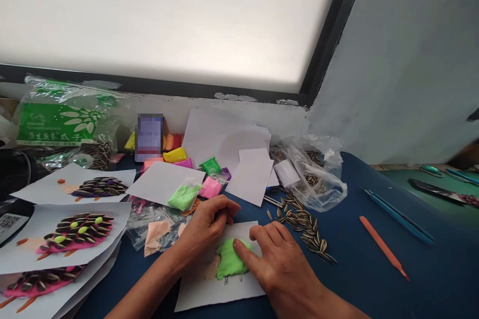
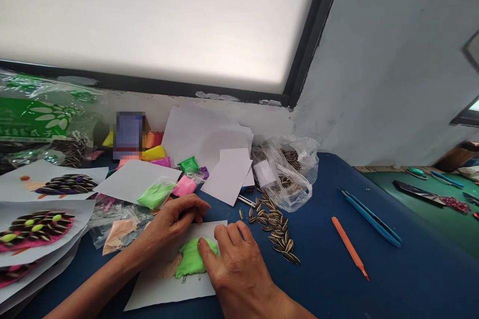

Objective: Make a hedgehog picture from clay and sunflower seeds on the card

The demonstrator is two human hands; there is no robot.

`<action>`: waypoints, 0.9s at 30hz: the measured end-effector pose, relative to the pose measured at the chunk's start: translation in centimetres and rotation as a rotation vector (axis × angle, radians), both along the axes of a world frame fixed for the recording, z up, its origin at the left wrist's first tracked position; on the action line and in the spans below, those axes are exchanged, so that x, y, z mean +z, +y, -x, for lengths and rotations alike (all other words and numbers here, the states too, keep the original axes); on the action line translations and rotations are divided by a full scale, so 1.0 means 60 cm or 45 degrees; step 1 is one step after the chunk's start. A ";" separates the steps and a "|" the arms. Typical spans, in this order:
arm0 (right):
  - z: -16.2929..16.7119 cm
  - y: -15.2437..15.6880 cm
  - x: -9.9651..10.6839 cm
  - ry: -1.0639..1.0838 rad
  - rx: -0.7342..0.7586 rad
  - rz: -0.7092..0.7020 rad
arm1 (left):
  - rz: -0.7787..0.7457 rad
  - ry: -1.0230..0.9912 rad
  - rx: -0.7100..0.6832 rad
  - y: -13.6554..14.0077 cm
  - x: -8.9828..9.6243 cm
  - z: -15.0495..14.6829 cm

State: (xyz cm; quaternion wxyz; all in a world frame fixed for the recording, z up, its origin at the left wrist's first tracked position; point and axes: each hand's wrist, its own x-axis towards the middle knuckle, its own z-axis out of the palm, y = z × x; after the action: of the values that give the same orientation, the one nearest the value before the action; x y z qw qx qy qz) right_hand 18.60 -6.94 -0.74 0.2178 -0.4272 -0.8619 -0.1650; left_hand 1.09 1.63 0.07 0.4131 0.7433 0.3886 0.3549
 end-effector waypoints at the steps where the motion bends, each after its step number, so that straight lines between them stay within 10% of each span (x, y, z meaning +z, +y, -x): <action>1: 0.000 0.000 0.000 0.033 0.009 0.026 | 0.001 0.002 -0.004 0.000 0.000 0.000; 27: -0.003 -0.002 0.015 -0.037 0.016 0.166 | -0.019 0.011 0.002 0.001 -0.001 0.000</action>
State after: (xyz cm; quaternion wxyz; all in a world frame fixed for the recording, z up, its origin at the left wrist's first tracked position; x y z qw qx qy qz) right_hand 18.75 -7.04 0.15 0.1778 -0.4327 -0.8765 -0.1133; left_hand 1.09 1.67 0.00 0.4057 0.7476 0.3881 0.3548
